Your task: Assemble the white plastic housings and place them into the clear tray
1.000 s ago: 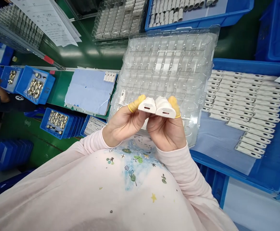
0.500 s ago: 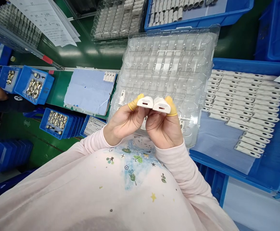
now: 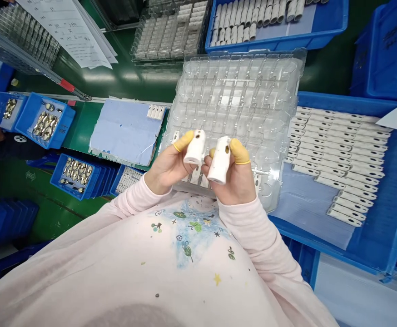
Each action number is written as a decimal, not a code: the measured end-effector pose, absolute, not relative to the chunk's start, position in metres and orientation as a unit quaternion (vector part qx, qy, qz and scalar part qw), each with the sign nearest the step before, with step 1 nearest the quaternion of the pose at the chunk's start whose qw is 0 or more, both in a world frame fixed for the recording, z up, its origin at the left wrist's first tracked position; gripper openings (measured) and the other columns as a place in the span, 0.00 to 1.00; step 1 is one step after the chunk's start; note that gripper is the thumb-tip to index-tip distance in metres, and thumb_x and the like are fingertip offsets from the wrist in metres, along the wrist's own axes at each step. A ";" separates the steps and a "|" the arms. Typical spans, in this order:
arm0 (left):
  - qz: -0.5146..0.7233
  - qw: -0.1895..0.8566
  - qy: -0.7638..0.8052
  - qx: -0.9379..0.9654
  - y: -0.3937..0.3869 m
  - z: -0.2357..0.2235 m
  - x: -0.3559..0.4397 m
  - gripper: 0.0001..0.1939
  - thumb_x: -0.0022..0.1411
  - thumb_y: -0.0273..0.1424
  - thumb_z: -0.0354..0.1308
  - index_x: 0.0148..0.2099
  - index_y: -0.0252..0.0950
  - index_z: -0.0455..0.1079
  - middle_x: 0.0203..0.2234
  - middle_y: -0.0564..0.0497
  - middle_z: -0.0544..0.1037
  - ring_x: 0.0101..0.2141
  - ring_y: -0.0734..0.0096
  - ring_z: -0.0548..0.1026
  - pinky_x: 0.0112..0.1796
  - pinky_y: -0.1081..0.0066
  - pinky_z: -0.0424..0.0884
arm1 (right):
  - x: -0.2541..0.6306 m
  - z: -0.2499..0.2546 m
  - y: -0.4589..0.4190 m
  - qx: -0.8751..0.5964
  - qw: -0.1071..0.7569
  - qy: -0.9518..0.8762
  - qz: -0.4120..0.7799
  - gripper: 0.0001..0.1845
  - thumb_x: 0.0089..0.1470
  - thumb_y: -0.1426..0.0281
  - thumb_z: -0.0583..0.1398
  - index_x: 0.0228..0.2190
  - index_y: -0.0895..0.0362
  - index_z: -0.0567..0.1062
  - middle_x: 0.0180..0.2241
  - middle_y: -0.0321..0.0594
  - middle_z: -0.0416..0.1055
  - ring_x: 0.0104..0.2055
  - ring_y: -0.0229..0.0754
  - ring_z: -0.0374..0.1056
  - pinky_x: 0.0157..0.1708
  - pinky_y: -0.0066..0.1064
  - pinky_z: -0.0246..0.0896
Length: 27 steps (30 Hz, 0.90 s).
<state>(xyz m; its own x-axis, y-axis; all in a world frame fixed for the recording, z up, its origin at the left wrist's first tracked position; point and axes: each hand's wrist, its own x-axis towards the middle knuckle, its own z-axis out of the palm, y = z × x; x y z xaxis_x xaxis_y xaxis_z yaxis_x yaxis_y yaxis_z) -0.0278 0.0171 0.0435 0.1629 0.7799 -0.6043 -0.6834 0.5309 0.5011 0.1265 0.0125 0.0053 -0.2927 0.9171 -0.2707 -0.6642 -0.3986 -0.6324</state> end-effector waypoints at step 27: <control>0.161 0.145 0.606 0.765 0.066 -0.069 -0.113 0.17 0.73 0.28 0.51 0.61 0.31 0.69 0.66 0.30 0.67 0.69 0.48 0.65 0.71 0.46 0.59 | 0.071 -0.070 0.086 -0.539 0.204 -0.776 0.255 0.23 0.57 0.73 0.64 0.54 0.67 0.77 0.61 0.68 0.69 0.63 0.70 0.67 0.65 0.61 0.63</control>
